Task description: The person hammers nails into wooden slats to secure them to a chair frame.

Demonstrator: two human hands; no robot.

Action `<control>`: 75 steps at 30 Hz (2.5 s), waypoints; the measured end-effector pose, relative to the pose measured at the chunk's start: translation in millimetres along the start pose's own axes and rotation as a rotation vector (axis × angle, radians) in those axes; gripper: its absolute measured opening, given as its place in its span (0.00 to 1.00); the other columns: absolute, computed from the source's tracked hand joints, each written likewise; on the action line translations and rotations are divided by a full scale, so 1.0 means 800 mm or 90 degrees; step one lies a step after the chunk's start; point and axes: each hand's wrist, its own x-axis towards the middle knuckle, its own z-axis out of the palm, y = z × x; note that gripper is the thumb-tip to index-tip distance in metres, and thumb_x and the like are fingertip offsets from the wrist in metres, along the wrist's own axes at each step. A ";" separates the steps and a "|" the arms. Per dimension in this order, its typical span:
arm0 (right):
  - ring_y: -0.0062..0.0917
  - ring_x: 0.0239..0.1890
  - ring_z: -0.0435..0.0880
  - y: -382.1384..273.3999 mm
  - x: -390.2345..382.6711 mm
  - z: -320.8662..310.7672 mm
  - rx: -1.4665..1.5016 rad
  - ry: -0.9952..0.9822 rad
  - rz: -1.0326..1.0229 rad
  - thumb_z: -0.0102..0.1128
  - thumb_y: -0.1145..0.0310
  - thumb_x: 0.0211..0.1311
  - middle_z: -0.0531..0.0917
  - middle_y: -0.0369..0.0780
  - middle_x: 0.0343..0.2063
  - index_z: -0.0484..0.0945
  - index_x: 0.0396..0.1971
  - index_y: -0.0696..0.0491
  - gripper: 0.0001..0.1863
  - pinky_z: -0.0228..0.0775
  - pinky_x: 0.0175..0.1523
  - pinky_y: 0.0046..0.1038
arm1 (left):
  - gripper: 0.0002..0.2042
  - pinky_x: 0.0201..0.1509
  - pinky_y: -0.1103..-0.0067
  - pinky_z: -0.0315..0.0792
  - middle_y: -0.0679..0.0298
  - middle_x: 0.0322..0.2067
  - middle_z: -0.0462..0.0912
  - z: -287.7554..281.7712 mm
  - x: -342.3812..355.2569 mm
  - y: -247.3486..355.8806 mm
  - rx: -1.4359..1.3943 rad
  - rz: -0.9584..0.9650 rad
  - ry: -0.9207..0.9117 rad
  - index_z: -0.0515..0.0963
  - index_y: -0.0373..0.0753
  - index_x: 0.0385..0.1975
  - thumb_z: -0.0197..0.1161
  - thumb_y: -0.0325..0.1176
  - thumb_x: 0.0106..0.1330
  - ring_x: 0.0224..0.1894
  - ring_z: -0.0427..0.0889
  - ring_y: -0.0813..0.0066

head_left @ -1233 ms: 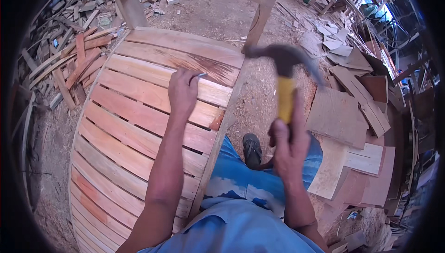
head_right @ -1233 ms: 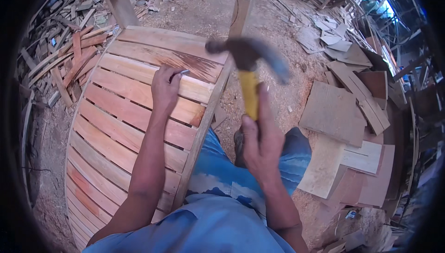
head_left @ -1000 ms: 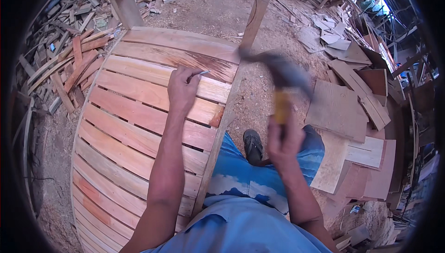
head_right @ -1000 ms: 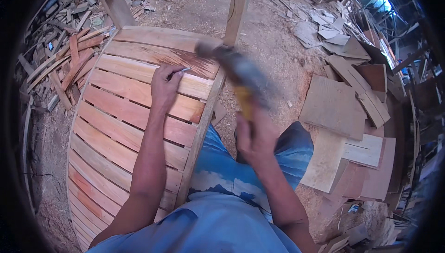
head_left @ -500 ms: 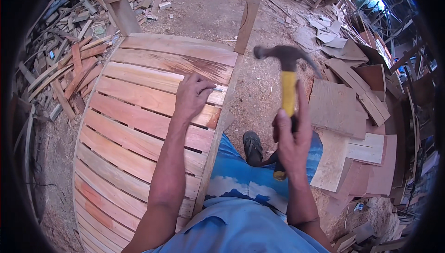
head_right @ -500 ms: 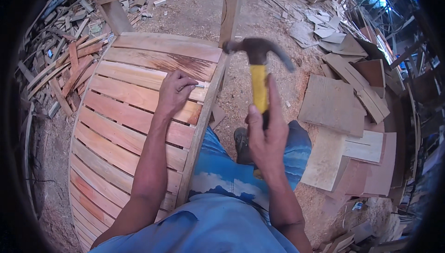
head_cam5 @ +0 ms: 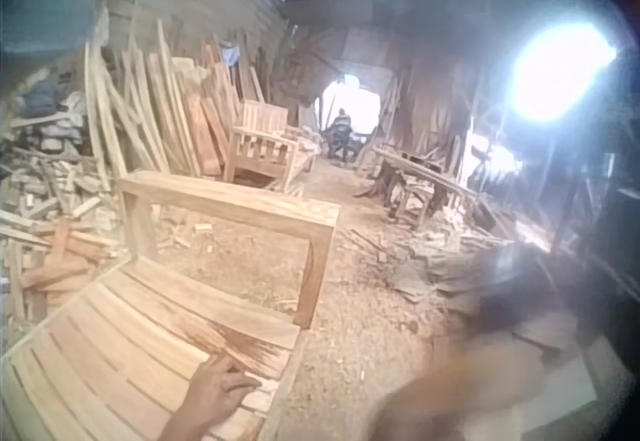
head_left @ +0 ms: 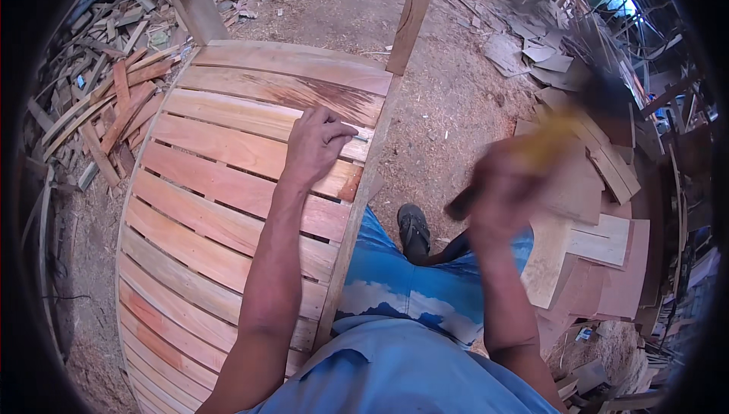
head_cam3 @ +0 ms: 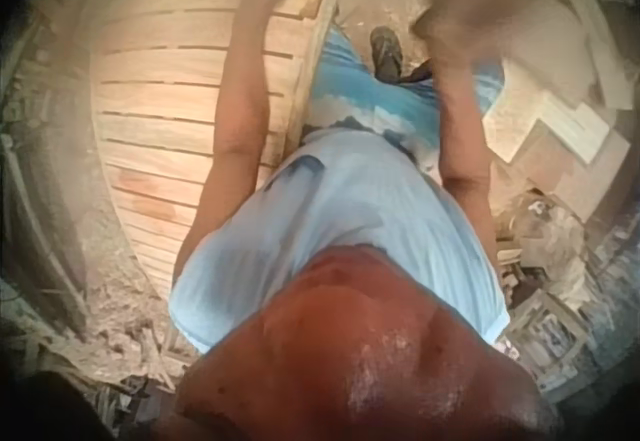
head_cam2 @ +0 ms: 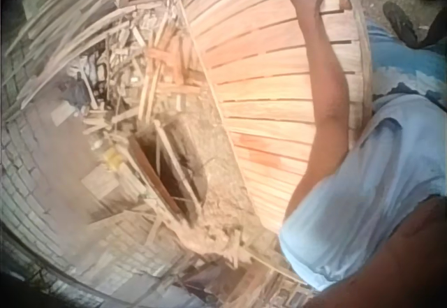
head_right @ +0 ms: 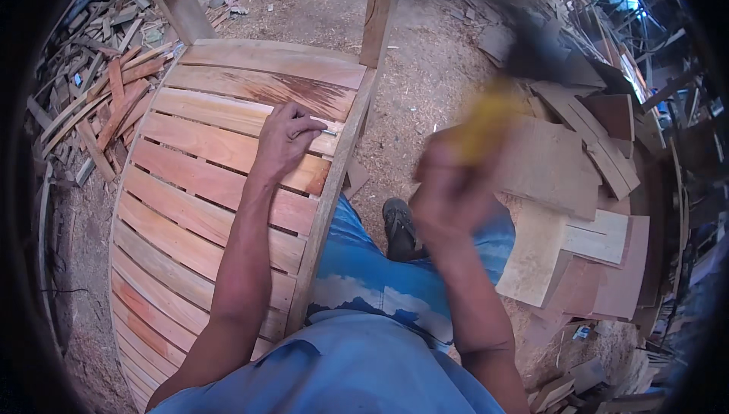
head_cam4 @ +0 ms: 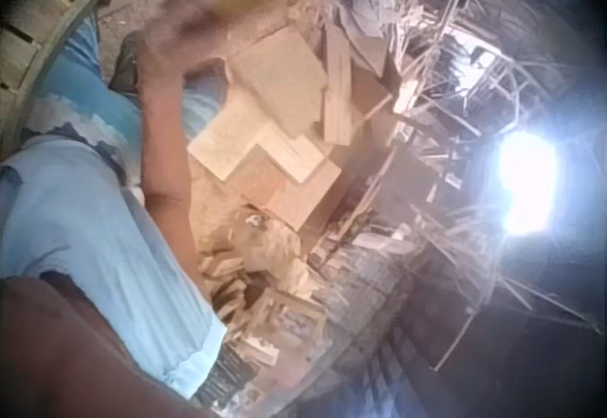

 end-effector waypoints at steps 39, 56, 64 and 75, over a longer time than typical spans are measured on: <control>0.22 0.21 0.76 -0.056 0.129 -0.070 0.130 0.061 -0.109 0.56 0.63 0.83 0.80 0.40 0.26 0.53 0.81 0.51 0.34 0.72 0.26 0.25 | 0.05 0.53 0.64 0.74 0.58 0.36 0.82 -0.015 -0.034 0.017 -0.041 -0.069 0.021 0.88 0.37 0.38 0.69 0.27 0.65 0.45 0.79 0.56; 0.36 0.33 0.88 0.005 -0.070 -0.029 -0.073 -0.341 0.408 0.57 0.74 0.77 0.88 0.53 0.46 0.52 0.85 0.48 0.41 0.79 0.43 0.34 | 0.05 0.56 0.63 0.73 0.57 0.39 0.82 -0.019 -0.030 0.019 -0.014 -0.028 0.039 0.85 0.36 0.39 0.67 0.26 0.66 0.48 0.78 0.53; 0.16 0.28 0.76 0.016 -0.066 -0.058 -0.026 -0.197 0.320 0.55 0.75 0.79 0.81 0.34 0.30 0.50 0.86 0.48 0.41 0.73 0.36 0.22 | 0.05 0.58 0.61 0.73 0.56 0.41 0.83 -0.003 0.063 0.013 -0.001 -0.091 0.098 0.86 0.38 0.40 0.66 0.29 0.67 0.49 0.79 0.51; 0.36 0.36 0.88 0.076 0.003 0.013 -0.121 -0.231 0.183 0.58 0.72 0.79 0.87 0.55 0.54 0.61 0.83 0.45 0.36 0.79 0.47 0.36 | 0.09 0.57 0.60 0.74 0.53 0.38 0.84 0.081 0.139 -0.038 -0.043 -0.115 0.030 0.89 0.38 0.39 0.69 0.34 0.65 0.48 0.80 0.50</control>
